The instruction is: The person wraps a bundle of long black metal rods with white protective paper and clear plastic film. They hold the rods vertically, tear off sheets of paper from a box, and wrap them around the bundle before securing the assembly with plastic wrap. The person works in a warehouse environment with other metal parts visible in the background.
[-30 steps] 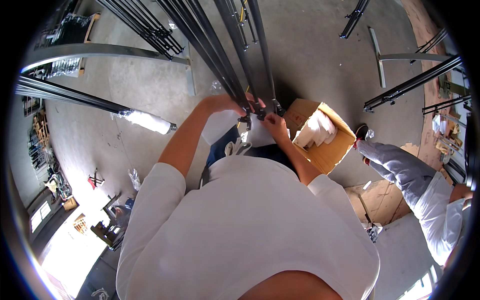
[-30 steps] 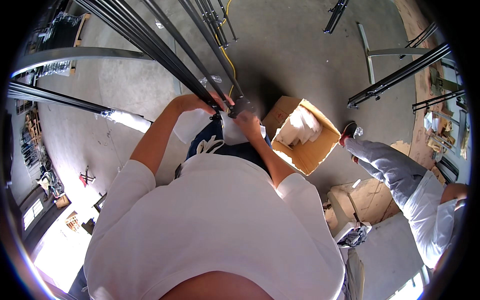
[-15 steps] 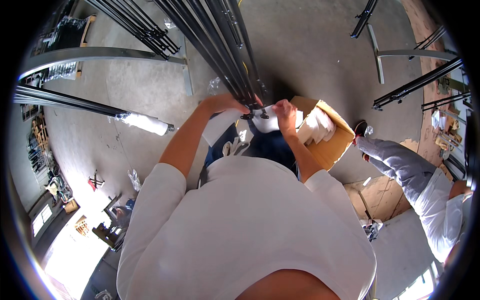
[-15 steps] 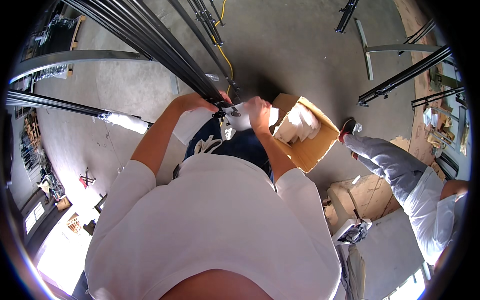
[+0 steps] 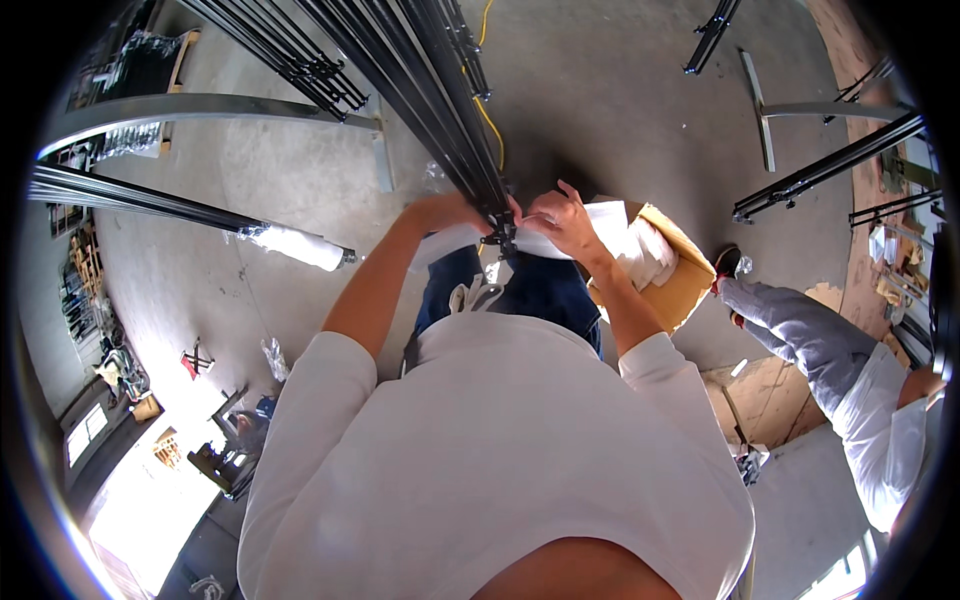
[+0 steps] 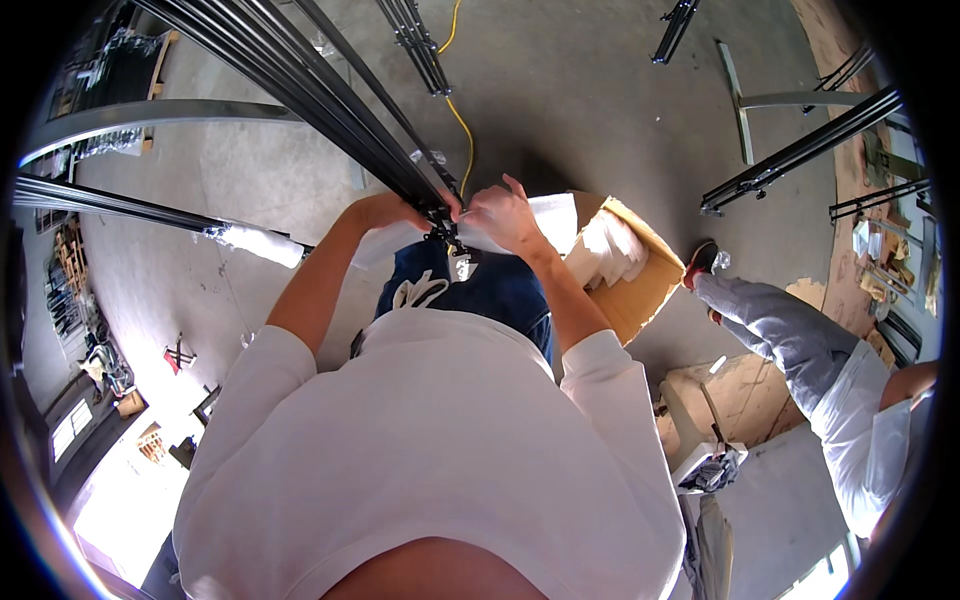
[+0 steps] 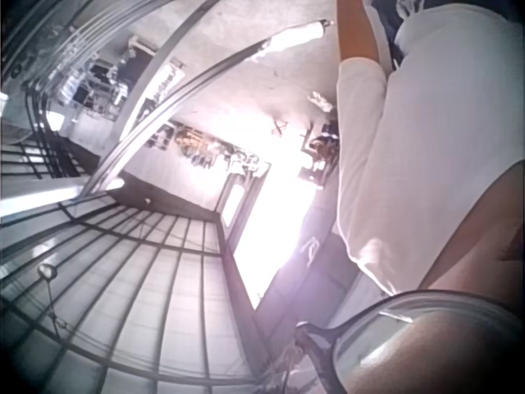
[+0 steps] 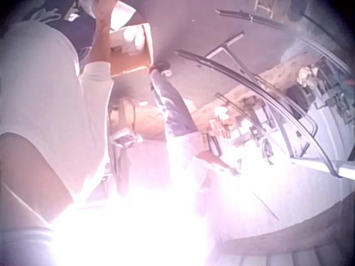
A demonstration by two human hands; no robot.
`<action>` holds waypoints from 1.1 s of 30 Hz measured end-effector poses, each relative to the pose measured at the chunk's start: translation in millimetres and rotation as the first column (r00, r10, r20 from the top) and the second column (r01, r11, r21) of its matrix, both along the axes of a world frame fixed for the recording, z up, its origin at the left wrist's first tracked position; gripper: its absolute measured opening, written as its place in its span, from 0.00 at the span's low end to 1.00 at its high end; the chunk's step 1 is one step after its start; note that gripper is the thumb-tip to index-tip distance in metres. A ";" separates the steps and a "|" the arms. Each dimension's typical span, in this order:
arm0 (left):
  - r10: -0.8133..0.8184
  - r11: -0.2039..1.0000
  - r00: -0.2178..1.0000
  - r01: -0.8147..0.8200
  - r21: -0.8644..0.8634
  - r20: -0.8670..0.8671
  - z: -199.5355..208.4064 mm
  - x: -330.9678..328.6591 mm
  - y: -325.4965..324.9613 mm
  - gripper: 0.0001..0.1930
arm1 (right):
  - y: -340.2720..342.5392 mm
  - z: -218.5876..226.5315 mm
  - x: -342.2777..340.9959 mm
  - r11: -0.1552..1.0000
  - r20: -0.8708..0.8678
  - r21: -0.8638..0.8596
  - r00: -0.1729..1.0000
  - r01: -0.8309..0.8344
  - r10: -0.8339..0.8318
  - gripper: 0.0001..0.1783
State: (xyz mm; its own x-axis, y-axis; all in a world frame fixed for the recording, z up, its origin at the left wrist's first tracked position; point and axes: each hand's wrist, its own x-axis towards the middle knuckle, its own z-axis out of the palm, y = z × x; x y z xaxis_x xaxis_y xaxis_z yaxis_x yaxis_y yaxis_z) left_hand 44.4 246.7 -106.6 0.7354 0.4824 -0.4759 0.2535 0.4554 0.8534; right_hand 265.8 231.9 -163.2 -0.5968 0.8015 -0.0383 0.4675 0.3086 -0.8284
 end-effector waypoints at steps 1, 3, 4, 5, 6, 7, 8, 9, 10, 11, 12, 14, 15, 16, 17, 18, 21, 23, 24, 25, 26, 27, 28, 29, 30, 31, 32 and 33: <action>-0.006 1.000 1.000 0.006 0.022 0.007 0.1 -1.7 0.6 0.22 | 0.4 -5.4 -2.9 1.000 -0.016 -0.010 1.000 0.000 0.000 0.06; -0.020 0.998 0.999 0.019 0.060 0.025 -5.6 -4.3 -1.4 0.23 | -2.3 -14.7 -9.1 0.999 -0.044 -0.036 0.999 0.002 -0.004 0.05; 0.075 0.997 0.997 -0.075 -0.005 0.007 -10.7 -6.9 -7.4 0.23 | -7.1 -18.5 -12.3 0.985 -0.213 -0.168 0.974 0.045 -0.081 0.04; 0.168 0.983 0.986 -0.169 -0.067 -0.015 -18.3 -11.3 -15.5 0.23 | -11.5 -18.6 -17.1 0.951 -0.362 -0.302 0.915 0.064 -0.176 0.04; 0.260 0.957 0.964 -0.264 -0.124 -0.046 -23.2 -15.5 -21.3 0.23 | -14.1 -19.0 -20.5 0.901 -0.488 -0.429 0.826 0.054 -0.282 0.03; 0.323 0.943 0.944 -0.327 -0.058 -0.073 -28.2 -19.2 -23.3 0.23 | -15.2 -21.7 -21.9 0.887 -0.485 -0.460 0.825 0.042 -0.290 0.03; 0.382 0.924 0.919 -0.383 0.010 -0.094 -31.9 -22.2 -23.7 0.23 | -16.7 -25.7 -23.0 0.872 -0.481 -0.489 0.823 0.034 -0.302 0.03; 0.351 0.931 0.934 -0.341 0.132 -0.063 -44.0 -29.0 -25.4 0.23 | -18.1 -26.3 -25.3 0.854 -0.477 -0.519 0.822 0.022 -0.311 0.03; 0.322 0.918 0.946 -0.301 0.258 -0.039 -55.6 -35.4 -27.0 0.24 | -20.8 -26.7 -28.2 0.782 -0.460 -0.623 0.803 0.012 -0.379 0.04; 0.296 0.885 0.955 -0.267 0.381 -0.019 -54.8 -36.6 -24.4 0.25 | -21.7 -30.4 -29.0 0.770 -0.439 -0.638 0.812 0.020 -0.385 0.05; 0.249 0.890 0.965 -0.195 0.411 -0.082 -55.8 -34.7 -18.2 0.25 | -23.0 -34.6 -30.2 0.757 -0.418 -0.653 0.820 0.029 -0.391 0.05; 0.186 0.977 0.975 -0.170 0.130 -0.119 -55.9 -23.1 -2.5 0.22 | -24.0 -38.1 -31.7 0.741 -0.377 -0.671 0.845 0.033 -0.379 0.05; 0.160 0.987 0.976 -0.163 -0.008 -0.145 -53.2 -16.6 5.2 0.21 | -24.1 -36.4 -33.2 0.740 -0.357 -0.673 0.863 0.028 -0.357 0.06; 0.122 0.989 0.987 -0.129 -0.069 -0.103 -55.7 -13.6 15.4 0.20 | -24.4 -34.7 -34.9 0.738 -0.336 -0.675 0.879 0.024 -0.337 0.06; 0.083 0.988 0.995 -0.089 -0.128 -0.057 -55.5 -7.8 23.3 0.20 | -25.1 -34.5 -36.3 0.733 -0.331 -0.680 0.881 0.026 -0.339 0.06; 0.056 0.996 0.998 -0.054 0.073 -0.023 -52.4 1.2 28.8 0.16 | -26.1 -34.3 -38.0 0.728 -0.325 -0.685 0.882 0.029 -0.341 0.07; -0.107 0.982 0.993 0.098 0.161 0.051 -51.9 8.9 39.1 0.14 | -26.2 -26.2 -35.1 0.732 -0.326 -0.681 0.888 0.018 -0.325 0.10; -0.176 0.978 0.984 0.177 0.108 -0.017 -36.0 16.7 41.6 0.14 | -31.8 -23.6 -27.4 0.787 -0.255 -0.610 0.920 0.086 -0.299 0.13; -0.212 0.974 0.976 0.215 0.077 -0.048 -28.2 19.9 42.1 0.14 | -39.6 -25.5 -17.1 0.832 -0.174 -0.533 0.943 0.153 -0.285 0.15; -0.220 0.975 0.974 0.222 0.030 -0.044 -30.0 20.6 41.8 0.14 | -46.4 -27.6 -7.1 0.870 -0.090 -0.446 0.957 0.210 -0.277 0.17; -0.215 0.976 0.976 0.215 -0.018 -0.040 -34.9 19.6 39.2 0.14 | -31.7 7.9 2.7 0.867 -0.070 -0.499 0.996 0.006 -0.048 0.23; -0.225 0.973 0.974 0.222 -0.064 -0.034 -36.6 20.7 38.9 0.14 | -30.6 20.7 8.1 0.827 0.006 -0.560 0.999 0.042 -0.047 0.23; -0.253 0.966 0.967 0.251 -0.055 -0.035 -37.5 22.5 39.9 0.14 | -31.7 28.2 13.3 0.783 0.082 -0.617 0.996 0.080 -0.038 0.24; -0.284 0.958 0.958 0.282 -0.046 -0.034 -37.8 24.9 41.1 0.15 | -34.7 30.5 18.8 0.733 0.157 -0.668 0.987 0.124 -0.024 0.25; -0.319 0.947 0.947 0.318 -0.034 -0.032 -37.4 27.9 43.6 0.15 | -38.2 20.3 23.9 0.690 0.076 -0.714 0.993 0.118 -0.091 0.24; -0.313 0.949 0.950 0.312 -0.053 -0.012 -36.9 30.7 44.1 0.15 | -44.4 -1.9 28.1 0.647 -0.001 -0.755 0.987 0.104 -0.160 0.24; -0.305 0.950 0.952 0.304 -0.074 0.003 -36.3 32.8 44.1 0.15 | -51.0 -23.8 30.1 0.605 -0.080 -0.793 0.970 0.079 -0.231 0.24; -0.297 0.950 0.955 0.298 -0.095 0.016 -34.8 34.0 43.7 0.15 | -60.3 -44.5 29.0 0.578 -0.060 -0.805 0.950 0.135 -0.305 0.23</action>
